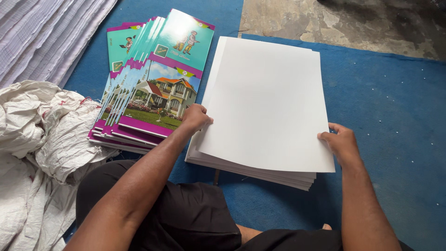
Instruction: The person sits on a blue floor mat and repeatedly folds printed covers around stacks of white paper, then uses a wooden block to press the spine crease. Finished booklets are stacked to the left while new covers and paper stacks are processed in sequence.
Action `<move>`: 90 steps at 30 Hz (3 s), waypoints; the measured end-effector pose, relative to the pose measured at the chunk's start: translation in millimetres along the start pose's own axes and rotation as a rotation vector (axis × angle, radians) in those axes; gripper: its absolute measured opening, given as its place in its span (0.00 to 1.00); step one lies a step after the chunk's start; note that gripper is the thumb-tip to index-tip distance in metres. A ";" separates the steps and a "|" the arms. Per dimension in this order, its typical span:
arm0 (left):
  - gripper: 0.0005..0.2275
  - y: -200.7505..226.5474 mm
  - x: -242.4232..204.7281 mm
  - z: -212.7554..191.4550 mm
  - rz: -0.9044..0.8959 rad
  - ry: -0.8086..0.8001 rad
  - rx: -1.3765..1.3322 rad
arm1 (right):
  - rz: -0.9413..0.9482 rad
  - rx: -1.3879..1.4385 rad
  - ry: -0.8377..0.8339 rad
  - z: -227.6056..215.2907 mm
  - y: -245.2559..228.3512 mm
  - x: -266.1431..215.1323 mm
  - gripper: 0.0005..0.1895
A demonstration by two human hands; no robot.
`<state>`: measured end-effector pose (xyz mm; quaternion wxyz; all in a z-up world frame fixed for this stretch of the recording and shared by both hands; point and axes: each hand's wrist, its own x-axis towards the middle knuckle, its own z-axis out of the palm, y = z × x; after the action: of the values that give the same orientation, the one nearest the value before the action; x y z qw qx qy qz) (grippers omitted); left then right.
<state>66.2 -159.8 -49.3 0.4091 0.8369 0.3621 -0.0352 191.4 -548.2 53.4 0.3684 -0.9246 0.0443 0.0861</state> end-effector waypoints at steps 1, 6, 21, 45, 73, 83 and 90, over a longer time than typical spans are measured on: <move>0.16 -1.1 2.2 4.0 0.003 0.022 -0.013 | -0.006 -0.022 0.012 -2.1 0.5 1.0 0.20; 0.25 0.1 9.7 24.5 0.066 0.079 -0.078 | 0.010 0.013 0.066 -18.8 1.0 6.8 0.13; 0.25 25.4 -20.2 48.2 0.144 0.052 -0.118 | -0.249 0.312 0.046 -28.7 -33.9 -6.0 0.14; 0.24 39.9 -12.7 77.7 0.515 0.153 0.053 | -0.588 -0.122 -0.037 66.3 -42.1 -11.2 0.40; 0.16 52.6 41.4 62.5 -0.096 -0.416 -0.774 | -0.977 -0.533 0.076 152.5 -72.9 2.5 0.23; 0.15 54.4 44.4 61.7 -0.139 -0.377 -0.764 | -0.609 -0.360 -0.025 119.7 -76.9 67.6 0.37; 0.31 57.3 33.4 62.3 -0.082 -0.054 -0.592 | -0.469 -0.320 -0.121 140.2 -62.8 73.8 0.41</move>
<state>141.9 -207.9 -64.7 0.6431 0.6646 0.3789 0.0333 255.2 -407.5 -18.5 0.2298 -0.9492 -0.2067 0.0594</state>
